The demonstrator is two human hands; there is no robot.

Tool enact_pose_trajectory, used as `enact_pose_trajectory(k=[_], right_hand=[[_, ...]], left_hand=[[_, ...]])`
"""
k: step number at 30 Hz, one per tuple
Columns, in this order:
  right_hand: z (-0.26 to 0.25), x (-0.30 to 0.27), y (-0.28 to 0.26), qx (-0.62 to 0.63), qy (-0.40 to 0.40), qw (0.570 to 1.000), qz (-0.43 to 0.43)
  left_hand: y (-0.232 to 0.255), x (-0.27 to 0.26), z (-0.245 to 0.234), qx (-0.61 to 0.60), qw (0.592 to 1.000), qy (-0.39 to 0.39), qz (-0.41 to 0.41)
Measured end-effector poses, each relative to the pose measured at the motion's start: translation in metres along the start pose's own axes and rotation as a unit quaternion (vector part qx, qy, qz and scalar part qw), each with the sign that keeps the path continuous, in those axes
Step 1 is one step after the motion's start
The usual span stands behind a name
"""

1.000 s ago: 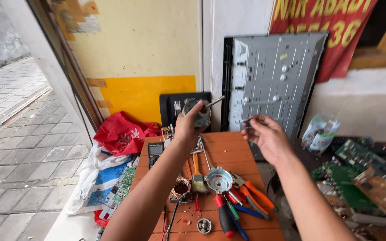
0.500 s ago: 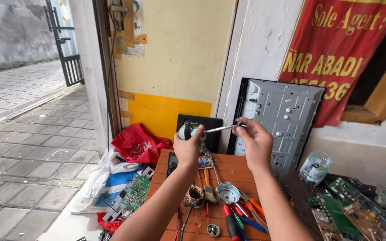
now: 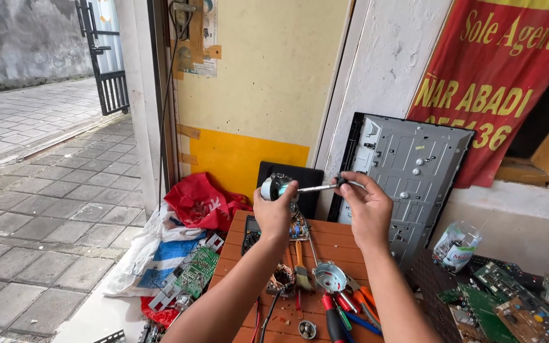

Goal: The person disassembles a small electric motor, removes the rotor, and uses a screwdriver to work on the stator assembly. They then reassemble the motor components and test the rotor's movement.

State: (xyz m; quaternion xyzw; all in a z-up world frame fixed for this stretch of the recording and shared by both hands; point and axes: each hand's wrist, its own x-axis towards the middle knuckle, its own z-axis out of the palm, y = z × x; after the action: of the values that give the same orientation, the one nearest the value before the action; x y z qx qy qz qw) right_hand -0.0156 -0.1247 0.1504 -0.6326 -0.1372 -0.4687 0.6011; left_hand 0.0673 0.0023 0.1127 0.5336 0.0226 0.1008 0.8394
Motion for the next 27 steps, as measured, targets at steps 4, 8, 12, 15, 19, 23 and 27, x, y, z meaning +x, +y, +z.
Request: enact_pose_trajectory(k=[4,8,12,15,19,23,27], right_hand=[[-0.012,0.001,0.013,-0.035,-0.019,0.999,0.004],[-0.02,0.003,0.023,-0.089,-0.018,0.995,-0.029],[-0.025,0.005,0.01,-0.159,-0.017,0.987,-0.023],[-0.016,0.003,0.004,-0.185,-0.03,0.982,-0.018],[-0.01,-0.001,0.002,-0.198,-0.046,0.979,-0.008],[-0.023,0.006,-0.014,-0.263,-0.085,0.961,-0.009],[-0.035,0.013,-0.036,-0.361,-0.126,0.922,-0.058]], left_hand=[[-0.012,0.006,-0.001,0.023,1.0,0.004,-0.006],[-0.012,0.004,0.002,0.014,1.0,0.003,-0.009],[-0.011,0.001,0.003,-0.022,0.999,-0.002,0.026],[0.001,-0.017,0.005,-0.047,0.997,-0.02,0.059],[0.021,-0.042,0.008,-0.068,0.993,-0.051,0.087],[0.033,-0.056,0.003,-0.077,0.989,-0.096,0.083],[0.026,-0.058,0.006,-0.057,0.987,-0.114,0.1]])
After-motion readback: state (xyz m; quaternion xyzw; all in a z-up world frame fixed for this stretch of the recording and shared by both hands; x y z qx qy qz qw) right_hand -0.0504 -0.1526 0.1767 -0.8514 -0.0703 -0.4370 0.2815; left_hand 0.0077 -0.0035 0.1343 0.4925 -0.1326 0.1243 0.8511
